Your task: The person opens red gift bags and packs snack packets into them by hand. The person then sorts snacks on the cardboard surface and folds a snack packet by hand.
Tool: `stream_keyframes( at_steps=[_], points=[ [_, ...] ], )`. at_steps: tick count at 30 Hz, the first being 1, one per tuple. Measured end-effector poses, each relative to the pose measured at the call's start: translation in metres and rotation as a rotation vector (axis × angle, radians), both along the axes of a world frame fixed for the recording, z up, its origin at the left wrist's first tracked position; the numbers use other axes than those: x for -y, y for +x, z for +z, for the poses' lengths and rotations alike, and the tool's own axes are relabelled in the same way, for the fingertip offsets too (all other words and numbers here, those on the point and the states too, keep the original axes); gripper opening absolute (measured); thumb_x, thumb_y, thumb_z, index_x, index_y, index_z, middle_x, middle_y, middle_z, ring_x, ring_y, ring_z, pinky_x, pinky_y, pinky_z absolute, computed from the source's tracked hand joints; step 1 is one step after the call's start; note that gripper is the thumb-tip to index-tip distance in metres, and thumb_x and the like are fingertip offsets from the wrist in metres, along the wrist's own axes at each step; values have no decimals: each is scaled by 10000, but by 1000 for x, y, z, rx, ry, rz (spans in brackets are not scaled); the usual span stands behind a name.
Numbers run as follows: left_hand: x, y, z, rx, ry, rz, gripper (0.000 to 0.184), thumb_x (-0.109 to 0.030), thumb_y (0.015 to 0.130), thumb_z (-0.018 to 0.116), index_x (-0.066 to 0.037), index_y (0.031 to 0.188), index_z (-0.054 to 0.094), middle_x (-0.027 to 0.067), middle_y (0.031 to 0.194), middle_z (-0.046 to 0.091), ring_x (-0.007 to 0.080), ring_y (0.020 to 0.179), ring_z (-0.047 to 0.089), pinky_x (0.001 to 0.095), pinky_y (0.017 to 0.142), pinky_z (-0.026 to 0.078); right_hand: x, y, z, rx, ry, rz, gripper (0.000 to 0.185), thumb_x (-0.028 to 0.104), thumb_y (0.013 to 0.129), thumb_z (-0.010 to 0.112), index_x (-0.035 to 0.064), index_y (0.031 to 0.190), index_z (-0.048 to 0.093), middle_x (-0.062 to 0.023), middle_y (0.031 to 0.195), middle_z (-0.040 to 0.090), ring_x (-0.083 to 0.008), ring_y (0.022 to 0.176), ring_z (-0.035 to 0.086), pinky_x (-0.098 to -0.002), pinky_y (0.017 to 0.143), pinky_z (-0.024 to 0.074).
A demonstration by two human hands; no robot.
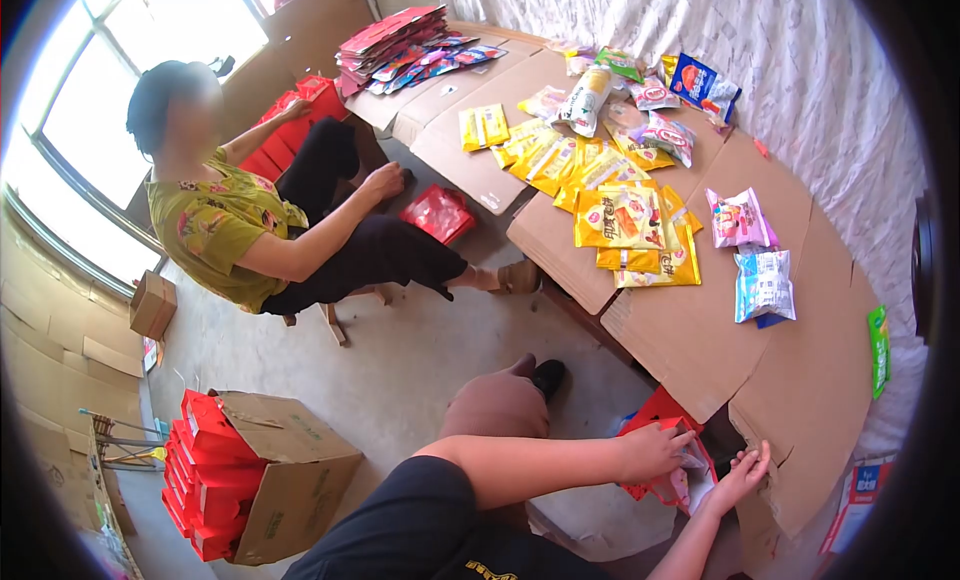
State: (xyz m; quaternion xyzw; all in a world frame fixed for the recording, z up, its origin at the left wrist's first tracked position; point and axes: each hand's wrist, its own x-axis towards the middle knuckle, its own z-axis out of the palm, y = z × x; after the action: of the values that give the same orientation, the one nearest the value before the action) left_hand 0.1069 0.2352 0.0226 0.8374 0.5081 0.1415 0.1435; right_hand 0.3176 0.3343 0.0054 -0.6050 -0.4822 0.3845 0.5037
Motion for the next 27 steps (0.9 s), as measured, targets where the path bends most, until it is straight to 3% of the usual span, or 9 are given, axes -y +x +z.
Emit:
stream_keyframes(
  at_steps=[5, 9, 17, 27],
  points=[
    [5, -5, 2, -40, 31, -15, 326, -240, 865, 595, -59, 1119, 692, 212, 1493, 406, 331, 1299, 467, 391, 874, 511, -1, 4, 1, 29, 77, 24, 332, 241, 1058, 456, 69, 1331, 536, -38, 956, 562, -117, 853, 524, -282, 792, 446],
    [2, -3, 4, -34, 31, -32, 319, -243, 867, 593, -57, 1105, 695, 215, 1494, 405, 339, 1309, 461, 395, 881, 510, -3, 5, 0, 45, 72, 23, 330, 247, 1058, 464, 69, 1326, 537, -41, 958, 567, -118, 848, 526, -278, 792, 449],
    [-2, 13, 13, 14, -102, -90, 390, -240, 770, 717, -85, 1127, 697, 206, 1527, 361, 345, 1357, 424, 406, 958, 486, -13, 22, -21, 3, 61, 9, 256, 201, 1050, 477, 17, 1212, 551, -39, 913, 555, -112, 786, 501, -270, 724, 443],
    [-15, 46, -14, -27, -51, -69, 356, -239, 792, 698, -55, 1096, 720, 164, 1529, 383, 320, 1343, 460, 394, 957, 481, -7, 17, -9, -33, 36, 42, 243, 183, 1046, 476, 18, 1206, 554, -26, 898, 525, -109, 777, 478, -259, 704, 428]
  ],
)
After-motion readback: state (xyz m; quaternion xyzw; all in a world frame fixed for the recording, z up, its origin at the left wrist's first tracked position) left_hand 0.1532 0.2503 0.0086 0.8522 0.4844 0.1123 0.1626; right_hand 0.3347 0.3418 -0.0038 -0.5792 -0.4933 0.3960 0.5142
